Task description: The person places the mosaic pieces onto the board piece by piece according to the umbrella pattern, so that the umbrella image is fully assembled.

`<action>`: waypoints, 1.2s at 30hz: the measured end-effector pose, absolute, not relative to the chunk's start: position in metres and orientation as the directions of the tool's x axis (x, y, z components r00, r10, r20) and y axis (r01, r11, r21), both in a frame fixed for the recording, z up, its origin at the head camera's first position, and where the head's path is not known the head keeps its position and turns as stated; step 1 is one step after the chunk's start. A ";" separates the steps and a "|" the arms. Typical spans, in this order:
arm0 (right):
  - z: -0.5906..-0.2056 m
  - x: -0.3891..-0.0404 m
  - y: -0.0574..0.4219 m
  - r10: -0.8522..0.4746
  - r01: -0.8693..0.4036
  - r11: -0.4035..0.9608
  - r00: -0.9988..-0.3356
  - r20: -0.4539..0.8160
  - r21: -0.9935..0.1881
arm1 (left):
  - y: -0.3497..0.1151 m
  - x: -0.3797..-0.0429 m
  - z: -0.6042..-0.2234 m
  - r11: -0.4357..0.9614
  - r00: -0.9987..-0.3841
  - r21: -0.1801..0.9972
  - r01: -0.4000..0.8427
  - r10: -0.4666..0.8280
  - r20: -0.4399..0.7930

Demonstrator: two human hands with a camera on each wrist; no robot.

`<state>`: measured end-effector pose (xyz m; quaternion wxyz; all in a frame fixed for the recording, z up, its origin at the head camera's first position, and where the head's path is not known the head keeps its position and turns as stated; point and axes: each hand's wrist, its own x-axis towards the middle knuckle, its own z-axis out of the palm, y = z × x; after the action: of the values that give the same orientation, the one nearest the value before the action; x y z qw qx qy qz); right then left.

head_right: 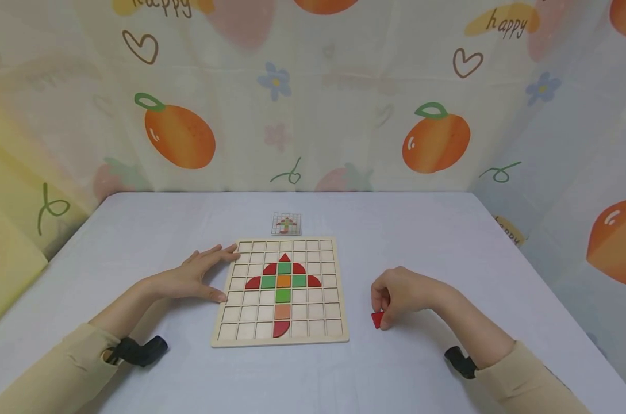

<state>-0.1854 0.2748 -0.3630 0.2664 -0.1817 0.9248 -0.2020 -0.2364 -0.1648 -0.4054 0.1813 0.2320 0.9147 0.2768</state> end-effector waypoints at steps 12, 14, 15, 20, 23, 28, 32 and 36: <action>-0.366 -0.189 0.275 -0.492 -0.301 0.835 -0.782 -0.383 -0.460 | -0.166 -0.237 -0.408 0.736 -0.822 0.587 0.337 0.534 -0.197; -0.367 -0.190 0.276 -0.513 -0.305 0.818 -0.770 -0.379 -0.487 | -0.166 -0.238 -0.409 0.737 -0.823 0.588 0.332 0.531 -0.201; -0.367 -0.190 0.276 -0.525 -0.306 0.808 -0.762 -0.380 -0.503 | -0.166 -0.238 -0.410 0.737 -0.822 0.589 0.331 0.532 -0.203; -0.368 -0.192 0.278 -0.584 -0.334 0.757 -0.730 -0.354 -0.562 | -0.167 -0.239 -0.411 0.739 -0.825 0.591 0.323 0.526 -0.208; -0.367 -0.192 0.277 -0.612 -0.374 0.737 -0.723 -0.321 -0.563 | -0.167 -0.240 -0.411 0.740 -0.825 0.586 0.328 0.527 -0.204; -0.363 -0.193 0.269 -0.607 -0.382 0.733 -0.740 -0.288 -0.564 | -0.167 -0.240 -0.411 0.741 -0.825 0.580 0.337 0.529 -0.196; -0.361 -0.192 0.259 -0.602 -0.361 0.713 -0.755 -0.260 -0.601 | -0.166 -0.239 -0.409 0.744 -0.827 0.580 0.331 0.525 -0.202; -0.362 -0.194 0.249 -0.611 -0.351 0.677 -0.758 -0.229 -0.647 | -0.166 -0.239 -0.409 0.743 -0.828 0.583 0.330 0.524 -0.199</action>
<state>-0.1938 0.2489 -0.3625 0.2190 -0.2706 0.8891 -0.2970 -0.2392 -0.1661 -0.4090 0.1780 0.2329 0.9163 0.2728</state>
